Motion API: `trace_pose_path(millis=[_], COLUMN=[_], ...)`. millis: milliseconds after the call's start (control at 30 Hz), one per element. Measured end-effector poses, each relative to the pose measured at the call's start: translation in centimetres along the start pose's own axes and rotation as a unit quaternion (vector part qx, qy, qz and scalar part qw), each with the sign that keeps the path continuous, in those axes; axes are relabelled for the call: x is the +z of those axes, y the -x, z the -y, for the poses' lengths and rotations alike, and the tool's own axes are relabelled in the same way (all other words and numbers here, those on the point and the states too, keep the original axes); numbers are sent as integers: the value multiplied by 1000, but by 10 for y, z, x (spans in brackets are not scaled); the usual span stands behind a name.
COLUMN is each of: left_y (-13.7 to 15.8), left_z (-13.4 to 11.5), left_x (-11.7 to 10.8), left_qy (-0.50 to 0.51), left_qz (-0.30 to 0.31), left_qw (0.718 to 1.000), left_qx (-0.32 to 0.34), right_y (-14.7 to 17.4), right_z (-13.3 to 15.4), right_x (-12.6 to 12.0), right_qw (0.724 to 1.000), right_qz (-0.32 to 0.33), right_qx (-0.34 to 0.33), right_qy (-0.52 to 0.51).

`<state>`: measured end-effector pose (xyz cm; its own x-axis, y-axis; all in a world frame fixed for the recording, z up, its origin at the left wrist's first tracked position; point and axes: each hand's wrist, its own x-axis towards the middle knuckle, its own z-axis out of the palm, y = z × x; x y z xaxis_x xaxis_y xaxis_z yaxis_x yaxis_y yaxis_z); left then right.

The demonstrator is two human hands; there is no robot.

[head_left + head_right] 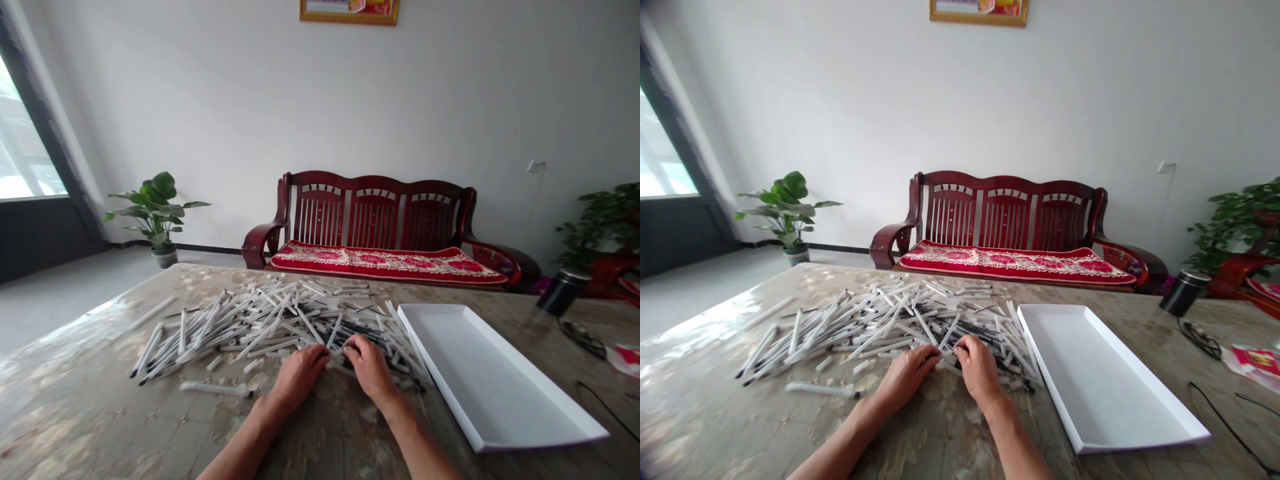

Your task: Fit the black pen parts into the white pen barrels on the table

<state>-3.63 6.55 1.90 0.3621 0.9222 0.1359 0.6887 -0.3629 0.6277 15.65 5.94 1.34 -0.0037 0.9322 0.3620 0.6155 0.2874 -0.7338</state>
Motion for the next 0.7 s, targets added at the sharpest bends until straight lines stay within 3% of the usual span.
trace_pose_path(millis=[267,400,467,567,633,700], left_y=[0,-1,-3,-7,-9,-10], left_z=[7,9,9,6,4,2], left_x=[-14,-12,-11,-14,-18,-21], left_qy=[-42,75,217,453,568,638], left_qz=[-79,-189,-253,-306,-304,-284], left_qw=[996,977,941,836,764,713], left_qx=[-25,-62,-65,-44,-49,-66], right_y=[-17,-16,-14,-10,-5,3], right_z=[-33,-42,-39,-21,-2,19], right_x=[-35,-46,-46,-37,-26,-13], right_qw=[978,971,968,971,987,994], right_qz=[-197,-207,-206,-214,-158,-60], right_qx=[68,114,129,89,34,29], right_qy=[7,46,68,52,-16,-92])
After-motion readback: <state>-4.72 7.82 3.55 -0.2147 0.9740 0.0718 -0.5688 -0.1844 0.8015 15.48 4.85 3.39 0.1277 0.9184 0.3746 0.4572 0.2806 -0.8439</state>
